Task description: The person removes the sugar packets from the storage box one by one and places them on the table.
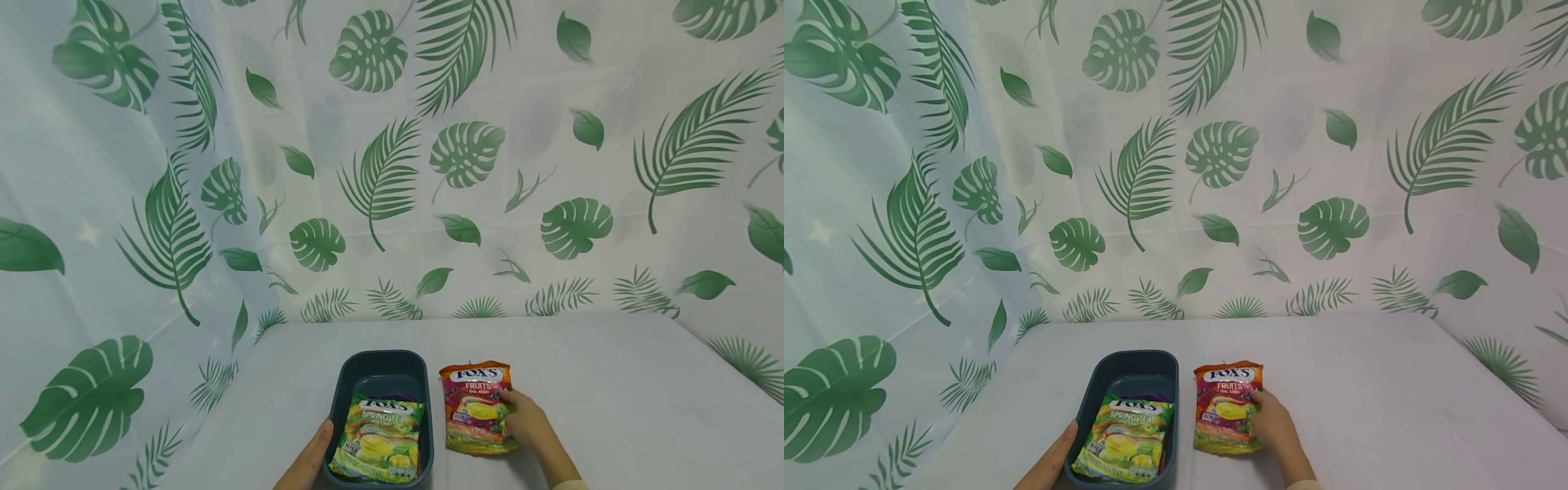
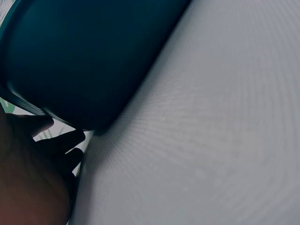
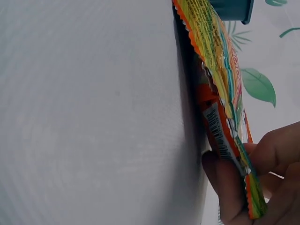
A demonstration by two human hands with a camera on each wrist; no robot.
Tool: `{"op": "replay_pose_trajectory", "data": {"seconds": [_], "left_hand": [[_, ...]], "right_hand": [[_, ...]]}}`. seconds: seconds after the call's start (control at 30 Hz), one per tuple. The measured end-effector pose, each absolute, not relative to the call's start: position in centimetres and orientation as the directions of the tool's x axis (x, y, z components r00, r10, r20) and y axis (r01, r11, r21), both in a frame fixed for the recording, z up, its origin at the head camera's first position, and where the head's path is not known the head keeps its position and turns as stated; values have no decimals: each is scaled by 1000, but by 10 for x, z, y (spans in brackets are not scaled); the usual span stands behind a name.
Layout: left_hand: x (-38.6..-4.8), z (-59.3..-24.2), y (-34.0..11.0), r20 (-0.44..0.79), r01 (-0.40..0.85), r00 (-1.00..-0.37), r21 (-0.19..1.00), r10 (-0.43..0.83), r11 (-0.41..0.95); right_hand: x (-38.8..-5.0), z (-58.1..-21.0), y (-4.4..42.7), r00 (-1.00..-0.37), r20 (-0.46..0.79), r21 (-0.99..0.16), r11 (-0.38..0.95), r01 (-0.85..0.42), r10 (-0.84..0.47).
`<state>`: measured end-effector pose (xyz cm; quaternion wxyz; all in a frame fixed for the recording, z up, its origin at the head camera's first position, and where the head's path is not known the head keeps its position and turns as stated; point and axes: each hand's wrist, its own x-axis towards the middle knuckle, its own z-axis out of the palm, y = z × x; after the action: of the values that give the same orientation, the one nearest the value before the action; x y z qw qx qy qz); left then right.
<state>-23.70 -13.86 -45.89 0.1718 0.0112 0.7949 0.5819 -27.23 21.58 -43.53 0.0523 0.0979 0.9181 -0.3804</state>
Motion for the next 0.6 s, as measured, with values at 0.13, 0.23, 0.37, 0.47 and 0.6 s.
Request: {"op": "replay_pose_trajectory", "data": {"seconds": [0.13, 0.23, 0.37, 0.47, 0.6], "left_hand": [[-238, -459, -139, -260, -183, -936, 935, 239, 303], [-238, -458, -139, -246, -169, -934, 943, 258, 287], [-237, -459, -140, -238, -168, -924, 956, 298, 241], [-236, -460, -142, -220, -165, -911, 969, 349, 182], [-235, -462, -145, -191, -150, -900, 980, 392, 131]], "right_hand": [[-274, -438, 213, -976, -159, -645, 733, 215, 147], [-275, -439, 213, -980, -145, -616, 763, 198, 138], [-278, -440, 215, -977, -160, -586, 783, 210, 142], [-282, -445, 216, -973, -173, -564, 794, 226, 154], [-290, -455, 218, -970, -178, -533, 812, 236, 165]]}}
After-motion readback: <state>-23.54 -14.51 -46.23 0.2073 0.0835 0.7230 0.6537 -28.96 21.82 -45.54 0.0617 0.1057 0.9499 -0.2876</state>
